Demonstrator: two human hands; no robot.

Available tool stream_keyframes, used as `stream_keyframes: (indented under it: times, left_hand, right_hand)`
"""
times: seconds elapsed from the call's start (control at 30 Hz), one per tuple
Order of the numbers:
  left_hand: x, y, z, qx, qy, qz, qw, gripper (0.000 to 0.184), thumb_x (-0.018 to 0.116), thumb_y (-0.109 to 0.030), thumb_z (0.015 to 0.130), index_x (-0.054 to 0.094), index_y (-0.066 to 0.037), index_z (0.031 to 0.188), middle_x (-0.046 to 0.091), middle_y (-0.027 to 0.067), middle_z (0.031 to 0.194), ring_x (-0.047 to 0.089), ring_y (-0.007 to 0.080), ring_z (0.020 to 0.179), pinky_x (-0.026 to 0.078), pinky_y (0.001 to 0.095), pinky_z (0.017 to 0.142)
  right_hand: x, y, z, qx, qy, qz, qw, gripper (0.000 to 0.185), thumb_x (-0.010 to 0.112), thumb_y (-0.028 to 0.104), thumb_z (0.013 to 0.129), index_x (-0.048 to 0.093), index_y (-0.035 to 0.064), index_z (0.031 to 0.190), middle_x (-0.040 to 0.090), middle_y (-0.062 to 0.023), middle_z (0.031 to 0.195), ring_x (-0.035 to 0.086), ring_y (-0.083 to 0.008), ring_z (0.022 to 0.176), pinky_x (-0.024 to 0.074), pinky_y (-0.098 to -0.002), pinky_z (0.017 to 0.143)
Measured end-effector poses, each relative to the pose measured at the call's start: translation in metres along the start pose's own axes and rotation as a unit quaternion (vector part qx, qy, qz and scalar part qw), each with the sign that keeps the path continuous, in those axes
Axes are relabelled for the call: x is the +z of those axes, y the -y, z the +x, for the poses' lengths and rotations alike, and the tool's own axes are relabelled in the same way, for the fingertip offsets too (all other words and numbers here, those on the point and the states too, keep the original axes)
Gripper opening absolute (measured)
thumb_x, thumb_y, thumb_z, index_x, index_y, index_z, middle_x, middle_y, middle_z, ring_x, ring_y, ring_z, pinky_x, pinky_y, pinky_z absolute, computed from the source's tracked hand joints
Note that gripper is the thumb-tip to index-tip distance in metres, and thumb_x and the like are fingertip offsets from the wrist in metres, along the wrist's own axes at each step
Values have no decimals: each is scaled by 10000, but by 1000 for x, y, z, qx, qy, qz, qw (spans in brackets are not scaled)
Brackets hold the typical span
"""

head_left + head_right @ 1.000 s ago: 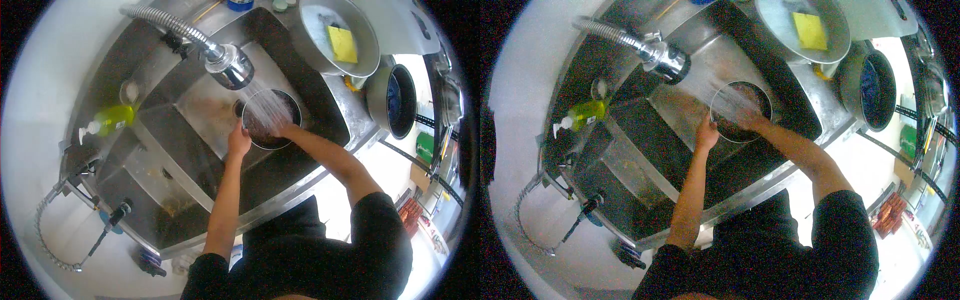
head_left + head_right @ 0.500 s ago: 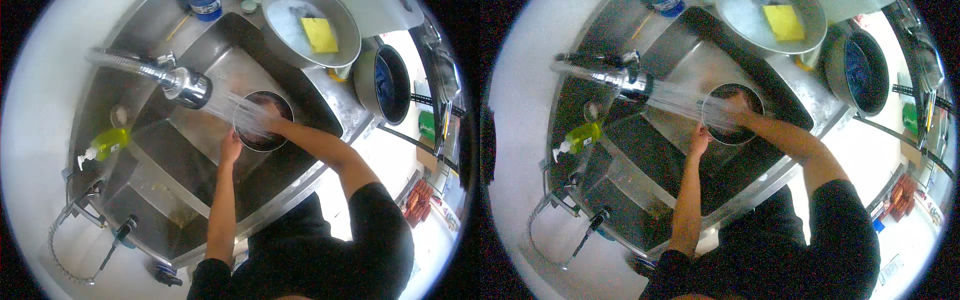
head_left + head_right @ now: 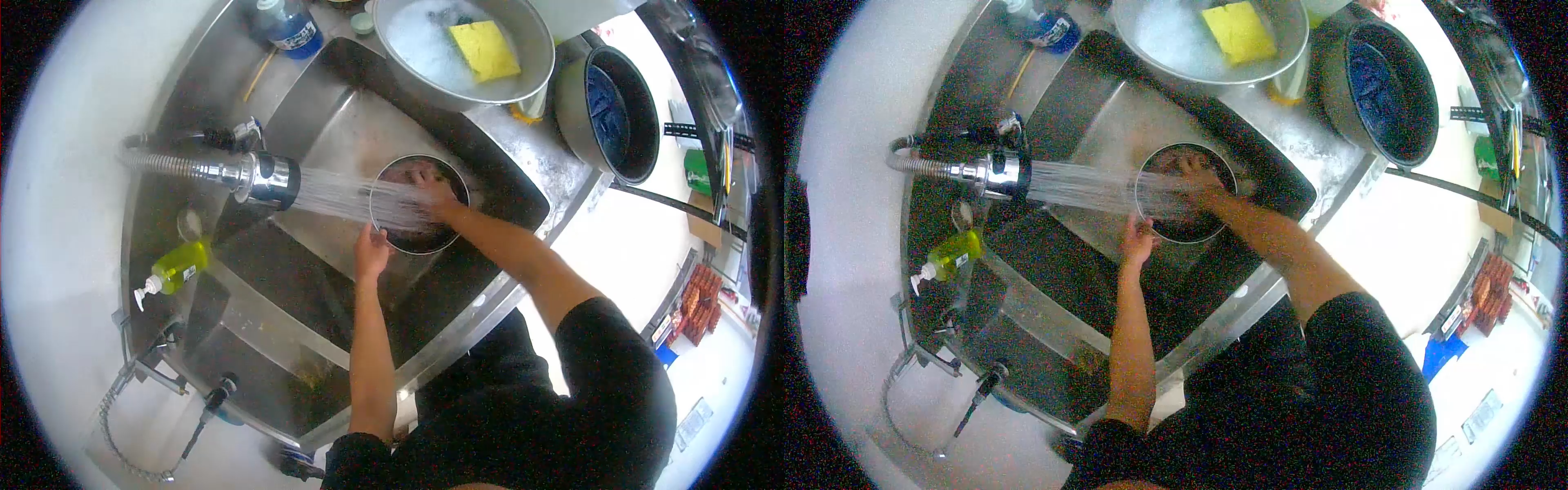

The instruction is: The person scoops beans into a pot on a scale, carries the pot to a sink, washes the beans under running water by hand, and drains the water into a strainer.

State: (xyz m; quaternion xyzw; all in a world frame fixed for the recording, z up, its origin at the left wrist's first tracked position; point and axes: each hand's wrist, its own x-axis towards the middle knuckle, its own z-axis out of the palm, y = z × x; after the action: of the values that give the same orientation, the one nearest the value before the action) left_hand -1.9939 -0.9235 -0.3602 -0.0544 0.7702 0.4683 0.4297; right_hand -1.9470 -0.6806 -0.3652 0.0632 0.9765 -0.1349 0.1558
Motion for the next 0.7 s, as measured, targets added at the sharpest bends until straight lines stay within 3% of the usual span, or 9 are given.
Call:
stream_keyframes:
  times: [0.1,0.2,0.33,0.37,0.43,0.47,0.57,0.63,0.7]
  left_hand:
    - [2,-13,-2,12,-9,81,997,340,621,-137,998,563,-37,1317,722,156,902,735,270,666,574,404,627]
    - [1,-63,-25,65,-30,188,980,329,611,-142,994,571,-57,1309,734,156,908,737,287,678,575,433,682]
    - [0,-23,-9,144,-98,293,940,352,623,-176,984,576,-69,1316,729,176,917,737,344,805,551,489,772]
    - [-2,-3,-2,168,-121,333,920,364,630,-181,981,575,-70,1323,725,182,917,733,358,842,543,502,791]
    - [-6,-19,-6,72,-43,233,969,416,647,-200,972,567,-78,1362,721,192,934,717,381,897,537,504,802]
    - [-7,-25,-7,25,-4,178,984,442,655,-209,968,562,-82,1381,719,197,943,709,393,925,534,505,808]
    - [-5,7,10,78,-18,151,985,481,657,-214,968,547,-91,1420,726,188,939,706,393,913,533,494,824]
    - [-3,17,17,62,-7,133,989,485,656,-214,968,547,-90,1424,731,190,954,708,392,928,533,490,836]
    - [-2,3,10,69,-18,154,986,481,653,-211,971,548,-88,1423,735,195,976,711,391,947,533,489,847]
  right_hand:
    - [26,-2,0,133,84,119,980,568,701,361,882,583,183,1408,666,-199,1263,635,-363,1180,515,-488,1007]
    - [107,-6,12,157,82,179,968,567,714,373,873,593,181,1392,675,-190,1247,645,-379,1141,520,-495,979]
    - [145,18,5,-26,145,130,981,560,712,394,877,602,178,1381,658,-190,1279,635,-385,1148,510,-511,982]
    - [134,16,-2,-109,128,138,976,552,698,402,886,604,177,1381,644,-191,1306,620,-382,1177,505,-517,990]
    - [94,1,-10,-152,140,182,961,547,676,409,901,599,174,1389,608,-201,1357,581,-383,1238,489,-528,1015]
    - [59,-13,-15,-109,171,217,955,550,667,408,906,593,172,1397,587,-209,1382,557,-388,1269,478,-534,1032]
    - [-6,-30,-2,-154,102,64,981,558,646,393,924,567,157,1423,542,-234,1425,498,-409,1333,438,-549,1083]
    - [-19,-20,1,-135,45,19,990,562,635,380,937,549,144,1440,526,-245,1436,481,-421,1347,417,-554,1106]
    - [-22,7,9,-12,22,112,993,566,623,367,950,531,130,1456,519,-252,1438,481,-430,1344,404,-553,1118]
